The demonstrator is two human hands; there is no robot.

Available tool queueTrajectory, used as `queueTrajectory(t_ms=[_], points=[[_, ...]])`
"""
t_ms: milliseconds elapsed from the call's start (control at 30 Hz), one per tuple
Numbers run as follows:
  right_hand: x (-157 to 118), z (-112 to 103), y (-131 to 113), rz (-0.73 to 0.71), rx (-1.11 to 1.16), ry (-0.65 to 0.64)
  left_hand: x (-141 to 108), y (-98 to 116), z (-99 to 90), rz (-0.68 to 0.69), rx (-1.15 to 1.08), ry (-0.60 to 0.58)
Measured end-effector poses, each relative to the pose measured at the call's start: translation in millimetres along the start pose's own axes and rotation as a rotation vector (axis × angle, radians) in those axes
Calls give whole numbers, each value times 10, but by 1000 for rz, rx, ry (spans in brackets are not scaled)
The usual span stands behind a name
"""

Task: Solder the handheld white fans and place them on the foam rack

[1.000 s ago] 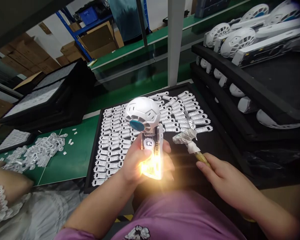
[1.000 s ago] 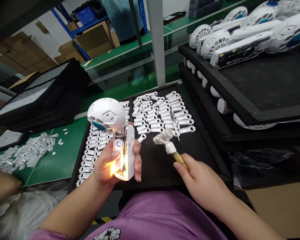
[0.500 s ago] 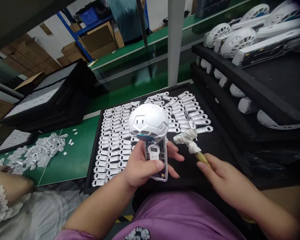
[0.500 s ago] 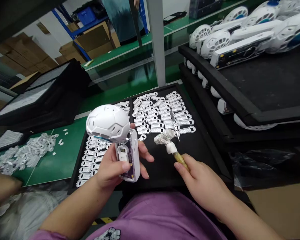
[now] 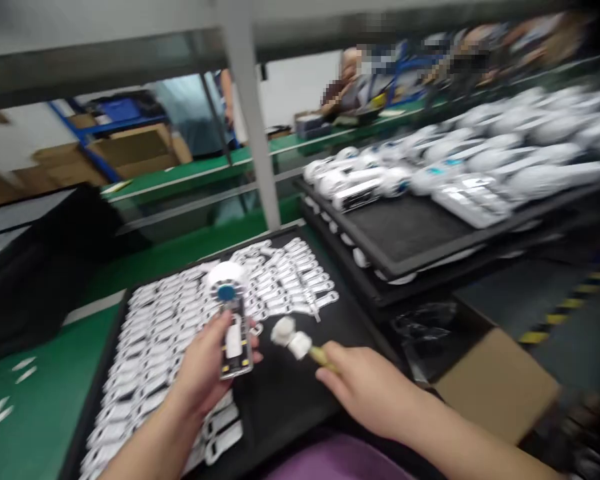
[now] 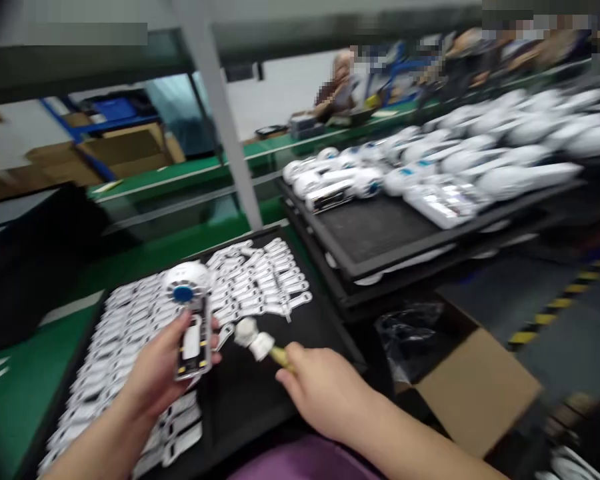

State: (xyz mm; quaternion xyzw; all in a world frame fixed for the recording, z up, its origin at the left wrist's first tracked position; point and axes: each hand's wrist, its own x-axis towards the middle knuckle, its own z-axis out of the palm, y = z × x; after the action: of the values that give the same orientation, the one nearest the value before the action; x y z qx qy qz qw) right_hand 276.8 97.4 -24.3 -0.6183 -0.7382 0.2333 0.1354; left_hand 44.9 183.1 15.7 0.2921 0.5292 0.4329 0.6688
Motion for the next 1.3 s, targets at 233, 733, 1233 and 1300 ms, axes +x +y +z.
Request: queueTrajectory(t_ms=[233,733,1233,1300], points=[[268,178,39,-256,-414,97,1125,794,-128,153,36,192],[135,-295,93,-479,-161,763,76,16,561,132,260,-418],[-118,-182,66,-201,225,695,-464,-56,322,183,253,-426],[-212,-76,32,-287,123,673,-414,-58,296,234,256,-367]])
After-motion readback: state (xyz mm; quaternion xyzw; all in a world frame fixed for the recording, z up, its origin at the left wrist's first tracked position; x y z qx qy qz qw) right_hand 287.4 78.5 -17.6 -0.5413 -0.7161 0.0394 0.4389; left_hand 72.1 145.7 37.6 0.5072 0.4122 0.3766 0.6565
